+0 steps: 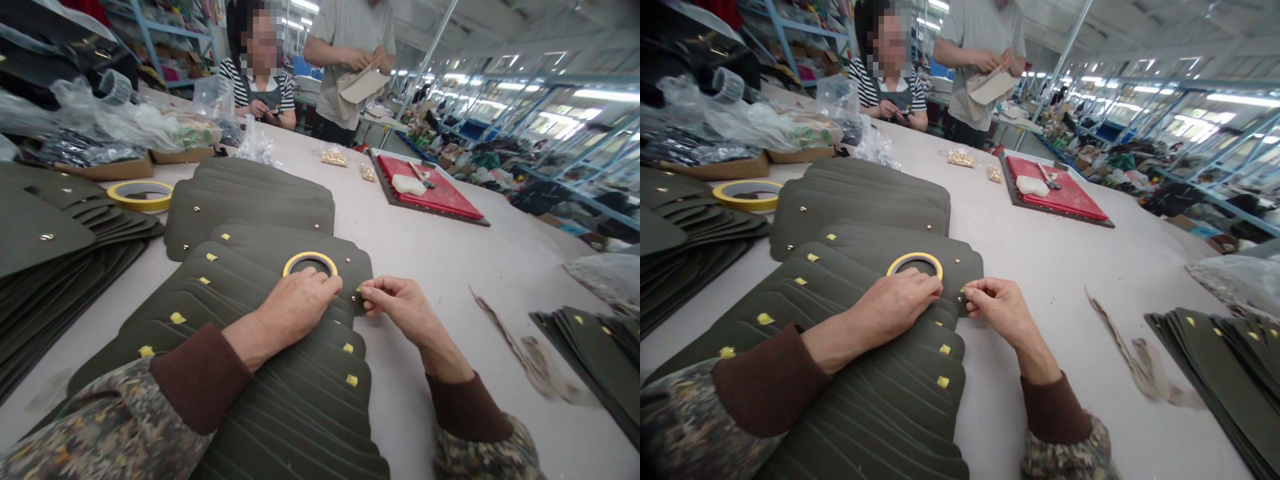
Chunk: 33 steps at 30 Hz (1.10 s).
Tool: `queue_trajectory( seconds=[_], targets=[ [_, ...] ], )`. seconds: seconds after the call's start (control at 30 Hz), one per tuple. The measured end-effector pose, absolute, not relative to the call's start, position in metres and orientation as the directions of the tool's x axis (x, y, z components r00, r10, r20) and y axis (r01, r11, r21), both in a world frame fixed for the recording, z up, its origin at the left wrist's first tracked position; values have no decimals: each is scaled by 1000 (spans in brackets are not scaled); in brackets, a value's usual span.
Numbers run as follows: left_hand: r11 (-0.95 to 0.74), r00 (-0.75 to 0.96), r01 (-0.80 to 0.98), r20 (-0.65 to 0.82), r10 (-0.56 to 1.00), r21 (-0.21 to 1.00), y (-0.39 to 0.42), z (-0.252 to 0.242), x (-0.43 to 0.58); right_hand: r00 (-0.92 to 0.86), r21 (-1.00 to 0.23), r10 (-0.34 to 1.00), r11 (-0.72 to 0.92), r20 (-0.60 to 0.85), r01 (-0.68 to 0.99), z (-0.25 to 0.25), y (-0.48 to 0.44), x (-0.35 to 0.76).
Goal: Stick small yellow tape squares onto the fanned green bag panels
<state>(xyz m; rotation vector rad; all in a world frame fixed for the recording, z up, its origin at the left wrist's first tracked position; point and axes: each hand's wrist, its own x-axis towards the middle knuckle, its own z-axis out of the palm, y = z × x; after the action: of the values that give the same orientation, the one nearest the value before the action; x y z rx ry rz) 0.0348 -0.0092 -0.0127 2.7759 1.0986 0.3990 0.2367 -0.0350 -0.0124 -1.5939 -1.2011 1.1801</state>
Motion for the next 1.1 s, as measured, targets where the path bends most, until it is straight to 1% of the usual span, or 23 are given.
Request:
queue_trajectory(
  seconds=[0.07,0.17,0.23,0.33,0.5,0.6,0.67,0.77,0.83,0.9,0.97,1.03,1.1],
  targets=[
    [-743,723,641,171,669,193,-6,-13,36,103,-933,966,-257,-238,251,-15,-36,239],
    [-755,744,614,150,651,229,-4,-12,35,74,-911,960,-280,-271,304,-21,-38,241],
    [-766,760,597,137,635,240,-4,-10,35,33,-899,965,-255,-261,357,-24,-38,242],
    [-772,767,590,135,628,238,-4,-9,34,-17,-866,978,-176,-208,469,-26,-40,244],
    [-769,764,591,137,631,243,-3,-10,34,-61,-768,995,-22,-80,640,-24,-42,240],
    [-774,768,583,143,624,246,-3,-11,33,-75,-694,997,32,-33,720,-22,-42,234],
    [-781,771,576,157,617,240,-3,-13,33,-65,-647,998,39,-16,761,-22,-41,231],
    [-785,771,575,168,614,231,-3,-14,33,26,-627,1000,-17,5,779,-24,-41,233],
    [-784,771,570,171,614,247,-3,-14,33,82,-686,997,-58,3,725,-27,-44,238],
    [-780,770,557,176,613,285,-3,-13,33,66,-761,998,-40,4,647,-31,-48,244],
    [-776,771,533,185,610,337,-3,-11,32,17,-788,998,32,54,615,-36,-52,247],
    [-774,774,505,196,602,382,-2,-8,31,-17,-734,988,124,151,667,-40,-55,246],
    [-776,781,478,206,590,412,-1,-7,29,-44,-636,970,191,239,748,-43,-56,241]
  ],
)
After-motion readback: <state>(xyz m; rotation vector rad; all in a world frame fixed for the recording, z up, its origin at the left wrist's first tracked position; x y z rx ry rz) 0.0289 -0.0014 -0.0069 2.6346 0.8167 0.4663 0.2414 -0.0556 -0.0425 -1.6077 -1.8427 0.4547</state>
